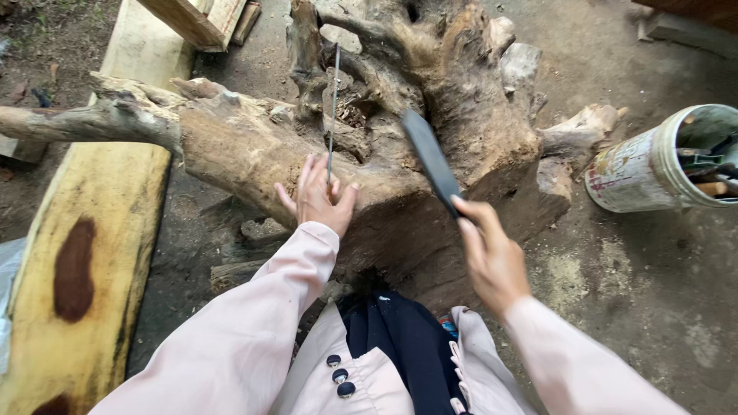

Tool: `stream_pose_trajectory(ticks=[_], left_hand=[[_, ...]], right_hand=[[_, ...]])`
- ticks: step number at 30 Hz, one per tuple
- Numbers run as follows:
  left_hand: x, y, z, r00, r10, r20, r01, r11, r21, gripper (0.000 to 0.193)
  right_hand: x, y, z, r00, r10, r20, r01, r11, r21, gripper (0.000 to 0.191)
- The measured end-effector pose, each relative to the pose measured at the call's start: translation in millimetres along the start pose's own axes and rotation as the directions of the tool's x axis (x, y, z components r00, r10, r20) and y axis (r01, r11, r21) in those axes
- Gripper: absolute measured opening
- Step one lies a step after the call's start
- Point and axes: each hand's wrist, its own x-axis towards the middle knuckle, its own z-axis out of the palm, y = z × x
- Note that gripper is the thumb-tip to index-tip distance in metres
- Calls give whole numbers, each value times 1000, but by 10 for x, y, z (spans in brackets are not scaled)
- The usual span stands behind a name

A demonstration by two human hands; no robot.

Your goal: The person works on a large weathered tree root, using a thin file to scrape and clean crevices in the root while steadying it with the other hand. They alternate between filing with the rasp, scraping with a flat blade, and brushing loose debris from the root surface.

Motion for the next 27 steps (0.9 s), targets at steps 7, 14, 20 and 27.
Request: stream_pose_trajectory(ticks=[7, 14, 20, 27], left_hand=[[37, -381, -322, 985, -50, -168, 68, 993, 100, 51], [80, -517, -381, 974, -11, -227, 39, 992, 119, 22], [71, -615, -442, 941, -34, -338, 46, 999, 27, 65], [125, -787, -629, 949, -124, -291, 143, 989, 43, 60]], right_hand=[[-603, 281, 290, 995, 31, 97, -23, 997, -78, 38], [-865, 293, -177, 997, 16, 80, -7, 994, -111, 39], [-161, -468, 569, 927, -344, 147, 361, 926, -108, 31], [-869, 489, -141, 956, -243, 166, 266, 955, -132, 37]])
